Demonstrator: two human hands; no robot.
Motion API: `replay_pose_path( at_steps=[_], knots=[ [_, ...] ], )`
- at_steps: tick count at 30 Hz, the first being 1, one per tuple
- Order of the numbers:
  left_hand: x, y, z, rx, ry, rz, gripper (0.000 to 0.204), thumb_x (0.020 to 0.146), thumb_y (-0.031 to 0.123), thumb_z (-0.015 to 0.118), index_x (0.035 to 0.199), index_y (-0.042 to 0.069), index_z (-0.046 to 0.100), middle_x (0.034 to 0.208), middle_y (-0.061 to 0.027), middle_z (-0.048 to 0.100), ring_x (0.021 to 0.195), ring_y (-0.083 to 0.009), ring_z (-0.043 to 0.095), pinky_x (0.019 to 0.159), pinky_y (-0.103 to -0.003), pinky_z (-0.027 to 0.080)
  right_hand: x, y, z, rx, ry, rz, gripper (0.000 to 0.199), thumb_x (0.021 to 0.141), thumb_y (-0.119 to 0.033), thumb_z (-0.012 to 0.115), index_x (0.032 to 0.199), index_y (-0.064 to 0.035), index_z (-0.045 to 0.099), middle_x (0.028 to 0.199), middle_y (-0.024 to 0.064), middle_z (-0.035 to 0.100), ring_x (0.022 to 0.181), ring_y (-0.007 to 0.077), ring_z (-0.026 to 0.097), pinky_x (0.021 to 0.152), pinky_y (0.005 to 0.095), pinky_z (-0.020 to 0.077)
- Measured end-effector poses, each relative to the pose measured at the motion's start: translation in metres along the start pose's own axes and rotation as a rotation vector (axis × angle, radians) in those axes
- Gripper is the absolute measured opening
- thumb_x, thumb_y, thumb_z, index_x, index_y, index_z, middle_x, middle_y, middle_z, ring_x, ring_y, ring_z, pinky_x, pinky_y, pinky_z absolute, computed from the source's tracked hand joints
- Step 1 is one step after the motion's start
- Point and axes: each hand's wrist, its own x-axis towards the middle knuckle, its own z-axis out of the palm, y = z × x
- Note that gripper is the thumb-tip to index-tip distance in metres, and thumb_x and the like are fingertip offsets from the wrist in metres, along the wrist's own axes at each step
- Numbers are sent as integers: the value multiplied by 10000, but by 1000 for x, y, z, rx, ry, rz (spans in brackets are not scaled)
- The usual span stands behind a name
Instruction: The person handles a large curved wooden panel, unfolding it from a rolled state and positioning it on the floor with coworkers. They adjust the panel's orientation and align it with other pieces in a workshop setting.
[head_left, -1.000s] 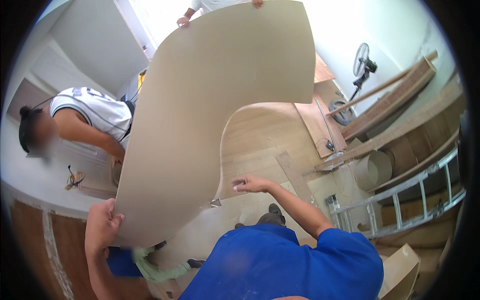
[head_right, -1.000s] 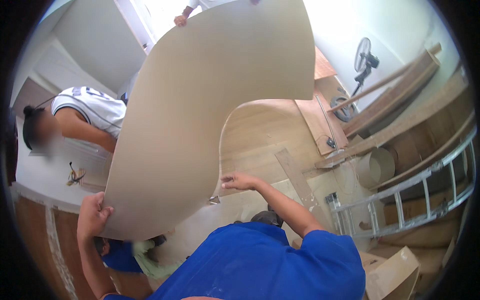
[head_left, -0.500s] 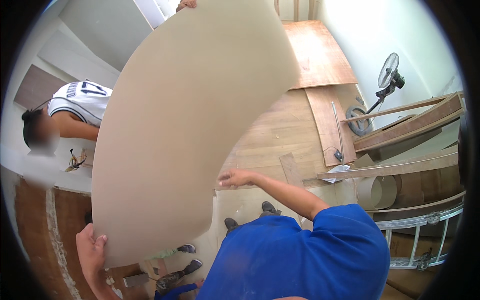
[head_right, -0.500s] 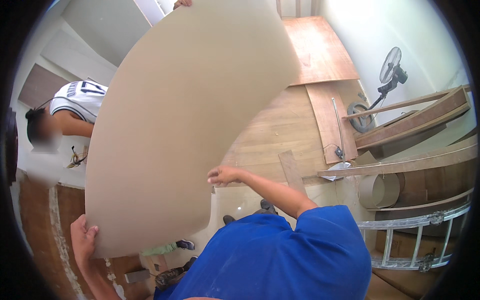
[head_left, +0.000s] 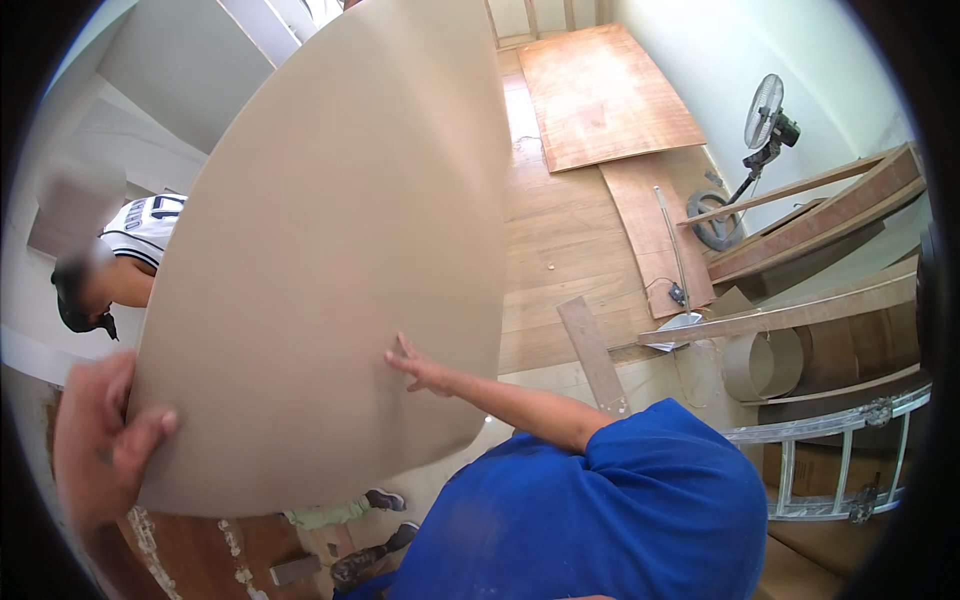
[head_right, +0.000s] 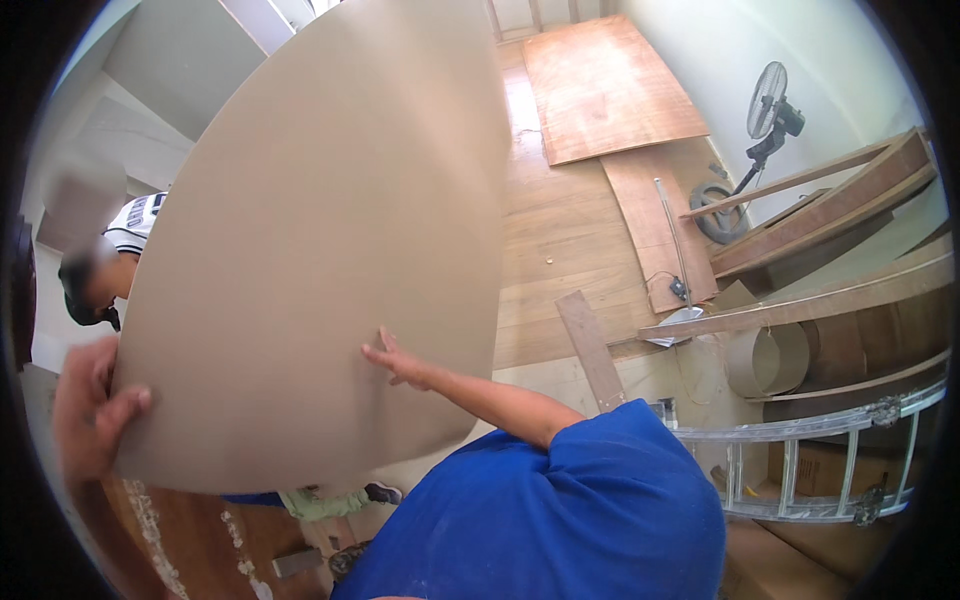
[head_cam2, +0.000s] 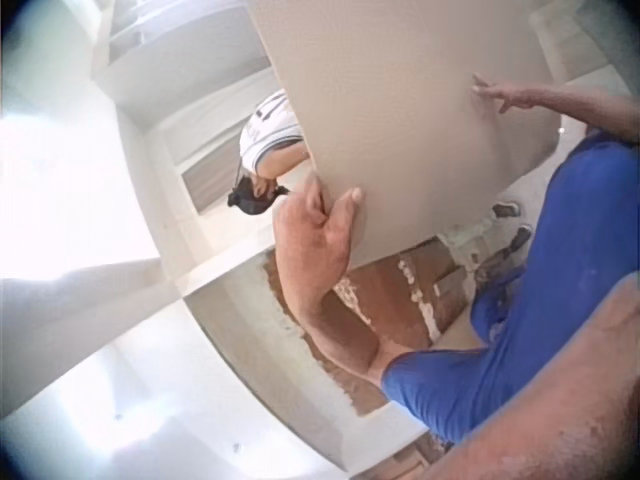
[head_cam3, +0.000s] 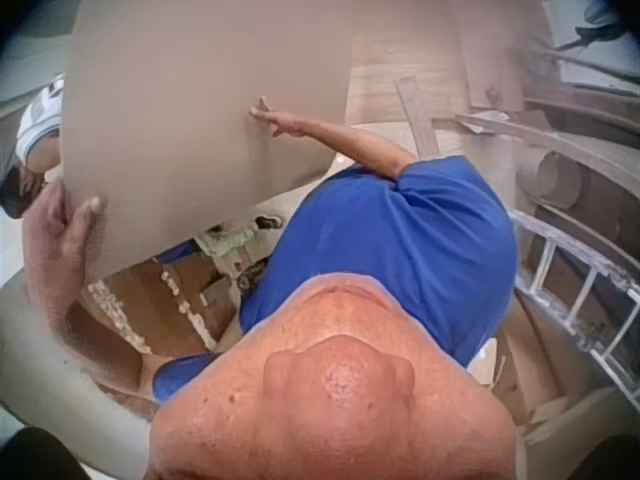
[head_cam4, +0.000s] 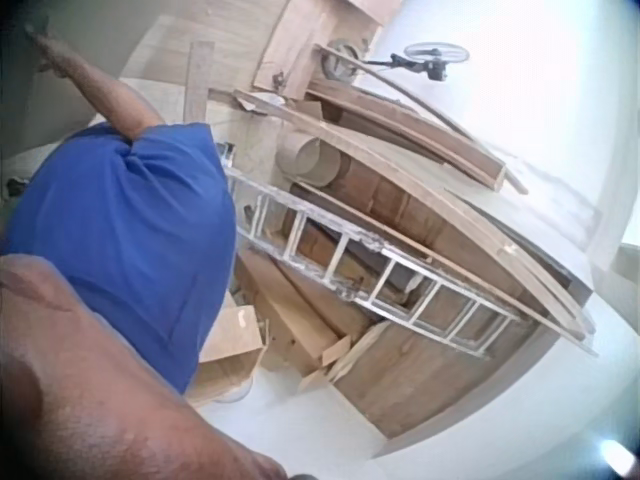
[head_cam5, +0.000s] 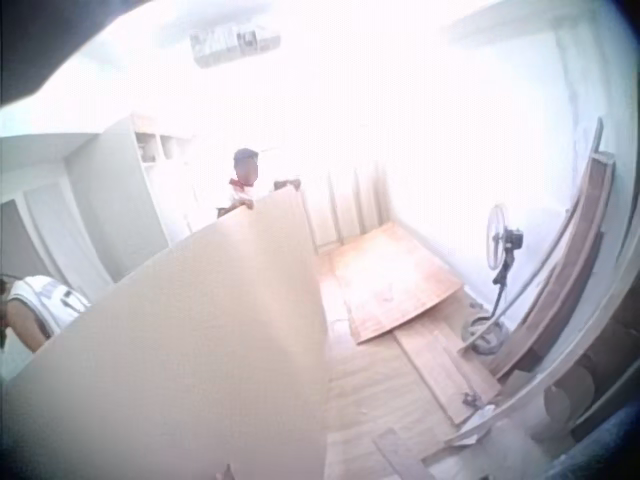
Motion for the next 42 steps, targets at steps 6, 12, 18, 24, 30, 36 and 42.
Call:
replay_pose_path(
  at_steps=[6,12,18,24,30,36,42],
  knots=[
    [83,81,20,271,-59,377,513,751,317,757,1134,-11,661,1101,-120,606,1040,-237,600,941,-336,446,-51,-8,-43,13,93,-271,1233,845,-652,665,1565,-123,-185,1664,124,-58,1528,333,73,1144,575,312],
    [124,195,107,574,-322,1027,308,711,144,632,933,-49,724,834,-202,670,751,-317,652,673,-433,505,-161,60,10,-540,440,-619,1315,772,-396,845,1569,-96,-157,1639,179,69,1462,346,278,1139,515,339],
    [134,337,278,383,-418,1116,247,704,56,636,903,-39,747,875,-225,723,783,-346,714,676,-444,551,-161,82,-8,-188,1089,-715,844,843,-222,798,1473,2,284,1452,215,444,1286,339,508,1062,426,428],
    [107,371,360,5,-443,973,301,768,160,626,1013,46,760,1013,-143,736,920,-280,716,775,-416,567,-168,124,-100,-425,1679,-501,313,921,-177,645,1095,83,644,1065,226,705,1021,338,665,939,400,491],
    [122,382,352,-488,-887,647,627,863,563,628,1032,-34,716,1033,-188,708,981,-268,691,788,-413,564,-230,132,-177,-211,1505,-538,328,869,-58,490,1147,94,577,1099,223,674,974,364,682,872,446,539],
    [139,257,463,-1033,-417,583,379,926,348,650,1082,5,688,983,-160,703,914,-250,658,795,-388,514,-281,19,-205,-31,1315,-577,430,880,-6,467,1307,42,437,1128,175,613,919,273,693,647,396,639],
    [17,23,595,-1094,-942,-425,430,956,478,629,977,48,640,807,-64,635,645,-164,587,568,-332,489,-317,-66,-226,-22,1219,-513,358,902,3,477,1247,99,491,1053,164,644,861,284,712,606,405,656]
  ],
)
